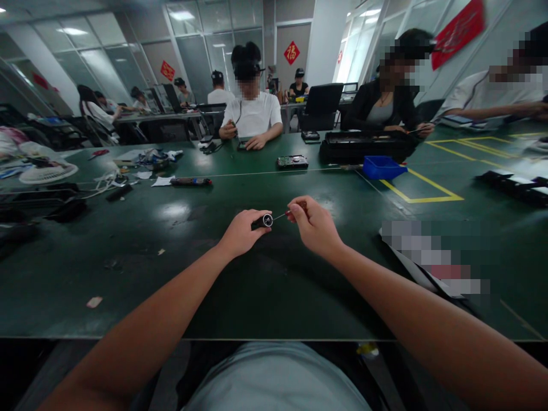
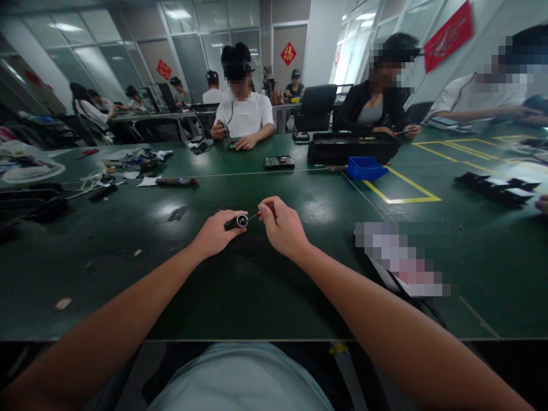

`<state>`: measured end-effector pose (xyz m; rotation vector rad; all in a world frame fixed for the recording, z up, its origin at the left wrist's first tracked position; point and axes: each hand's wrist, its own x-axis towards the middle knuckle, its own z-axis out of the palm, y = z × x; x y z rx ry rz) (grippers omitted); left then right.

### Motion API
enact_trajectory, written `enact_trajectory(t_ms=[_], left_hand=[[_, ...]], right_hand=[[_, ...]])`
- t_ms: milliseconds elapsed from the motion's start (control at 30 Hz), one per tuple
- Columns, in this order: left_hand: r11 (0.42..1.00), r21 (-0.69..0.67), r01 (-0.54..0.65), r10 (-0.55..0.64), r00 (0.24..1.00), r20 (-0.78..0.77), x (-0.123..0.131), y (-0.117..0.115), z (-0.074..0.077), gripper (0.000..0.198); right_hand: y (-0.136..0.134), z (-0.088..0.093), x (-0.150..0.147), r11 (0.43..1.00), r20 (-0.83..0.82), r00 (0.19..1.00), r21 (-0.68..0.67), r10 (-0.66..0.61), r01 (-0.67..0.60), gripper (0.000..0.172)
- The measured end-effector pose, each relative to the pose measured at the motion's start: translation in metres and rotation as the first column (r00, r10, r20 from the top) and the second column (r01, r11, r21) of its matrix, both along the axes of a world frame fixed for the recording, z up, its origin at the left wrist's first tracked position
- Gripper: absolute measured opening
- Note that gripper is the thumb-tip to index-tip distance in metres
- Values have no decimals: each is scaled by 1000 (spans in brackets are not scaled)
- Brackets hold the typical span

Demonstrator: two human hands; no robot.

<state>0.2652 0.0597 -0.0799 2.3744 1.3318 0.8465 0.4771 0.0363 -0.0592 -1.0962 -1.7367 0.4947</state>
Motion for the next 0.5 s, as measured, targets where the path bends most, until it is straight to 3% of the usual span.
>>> enact_trajectory(t_ms=[267, 500], left_hand=[[1000, 4, 8, -8, 1000, -8, -1, 1, -1, 39], [1000, -4, 13, -13, 1000, -4, -2, 1, -3, 38]], right_hand=[[3, -5, 1, 998, -75, 997, -62, -3, -1, 24], [1, -1, 4, 995, -112, 991, 50, -75, 81, 22]])
